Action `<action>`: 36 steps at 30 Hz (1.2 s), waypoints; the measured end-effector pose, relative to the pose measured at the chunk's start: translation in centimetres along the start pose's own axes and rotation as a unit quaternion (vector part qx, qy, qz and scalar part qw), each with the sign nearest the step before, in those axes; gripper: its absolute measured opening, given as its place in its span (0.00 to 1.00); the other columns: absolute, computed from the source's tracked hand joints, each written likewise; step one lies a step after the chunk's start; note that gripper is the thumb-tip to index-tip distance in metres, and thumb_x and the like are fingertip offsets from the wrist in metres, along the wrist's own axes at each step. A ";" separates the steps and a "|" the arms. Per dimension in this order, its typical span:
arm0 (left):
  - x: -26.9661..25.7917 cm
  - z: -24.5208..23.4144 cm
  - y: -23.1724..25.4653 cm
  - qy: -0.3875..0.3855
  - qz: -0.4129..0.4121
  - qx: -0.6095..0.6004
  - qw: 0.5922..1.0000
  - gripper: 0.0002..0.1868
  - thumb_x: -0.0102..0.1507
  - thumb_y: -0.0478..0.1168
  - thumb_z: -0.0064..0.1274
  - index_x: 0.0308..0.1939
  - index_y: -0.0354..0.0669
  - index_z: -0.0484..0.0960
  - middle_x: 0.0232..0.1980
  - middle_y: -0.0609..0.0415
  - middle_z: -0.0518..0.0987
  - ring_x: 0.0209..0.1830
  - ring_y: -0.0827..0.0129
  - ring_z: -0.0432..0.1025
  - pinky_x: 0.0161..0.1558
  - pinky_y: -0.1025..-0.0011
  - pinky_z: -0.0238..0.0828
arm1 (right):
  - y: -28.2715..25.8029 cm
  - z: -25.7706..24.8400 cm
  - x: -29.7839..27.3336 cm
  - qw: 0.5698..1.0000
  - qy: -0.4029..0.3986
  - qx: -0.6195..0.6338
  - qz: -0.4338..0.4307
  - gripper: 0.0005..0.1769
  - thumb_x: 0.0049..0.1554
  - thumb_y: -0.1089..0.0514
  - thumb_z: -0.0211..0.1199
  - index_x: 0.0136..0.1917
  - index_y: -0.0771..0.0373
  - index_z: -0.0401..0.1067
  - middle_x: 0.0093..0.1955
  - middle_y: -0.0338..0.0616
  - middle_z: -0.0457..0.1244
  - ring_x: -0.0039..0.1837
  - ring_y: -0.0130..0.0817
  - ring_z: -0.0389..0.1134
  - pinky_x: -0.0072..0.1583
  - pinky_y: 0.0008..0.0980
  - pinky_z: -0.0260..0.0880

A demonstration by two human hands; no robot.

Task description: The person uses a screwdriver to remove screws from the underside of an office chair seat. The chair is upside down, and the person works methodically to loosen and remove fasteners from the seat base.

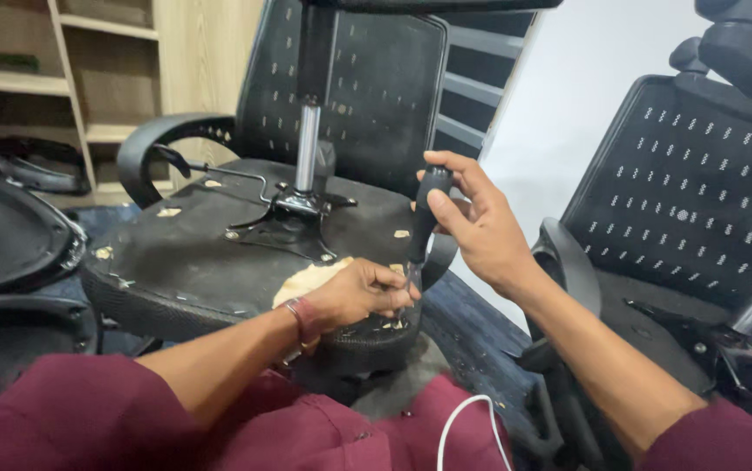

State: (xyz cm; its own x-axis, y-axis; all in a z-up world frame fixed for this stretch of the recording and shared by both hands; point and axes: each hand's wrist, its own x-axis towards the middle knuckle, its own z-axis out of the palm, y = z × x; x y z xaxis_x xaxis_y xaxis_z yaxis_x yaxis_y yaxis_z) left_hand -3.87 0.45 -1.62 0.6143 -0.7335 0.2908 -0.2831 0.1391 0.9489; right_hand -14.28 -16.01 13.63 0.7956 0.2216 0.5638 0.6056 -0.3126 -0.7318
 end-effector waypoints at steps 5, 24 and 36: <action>-0.6 0.2 0.0 0.026 0.030 0.016 0.999 0.11 0.65 0.38 0.58 0.48 0.35 0.87 0.44 0.56 0.85 0.42 0.77 0.76 0.43 0.76 0.74 | -0.6 0.0 -0.2 0.996 -0.032 -0.039 -0.074 0.27 0.65 0.61 0.57 0.77 0.57 0.60 0.68 0.43 0.60 0.65 0.26 0.66 0.66 0.30 0.69; -0.5 -0.2 -0.9 0.011 0.039 0.024 0.999 0.09 0.70 0.37 0.51 0.46 0.39 0.85 0.44 0.58 0.84 0.45 0.79 0.76 0.47 0.77 0.72 | 0.2 0.1 0.7 0.996 -0.018 -0.009 -0.091 0.22 0.66 0.62 0.56 0.73 0.56 0.65 0.58 0.31 0.62 0.53 0.17 0.63 0.54 0.19 0.66; -0.4 -0.3 -0.7 0.028 0.041 0.029 0.998 0.09 0.68 0.38 0.53 0.48 0.40 0.86 0.43 0.58 0.85 0.45 0.79 0.77 0.47 0.76 0.73 | 1.4 0.3 1.3 0.999 -0.027 0.030 -0.029 0.21 0.69 0.60 0.52 0.75 0.55 0.62 0.51 0.32 0.62 0.51 0.16 0.64 0.52 0.18 0.70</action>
State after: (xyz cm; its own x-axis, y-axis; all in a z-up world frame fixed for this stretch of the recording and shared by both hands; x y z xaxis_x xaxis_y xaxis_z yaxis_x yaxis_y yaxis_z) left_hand -3.65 0.85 -2.38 0.6270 -0.6824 0.3759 -0.3761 0.1575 0.9131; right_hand -12.37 -15.84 13.25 0.7576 0.2880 0.5858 0.6495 -0.2427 -0.7206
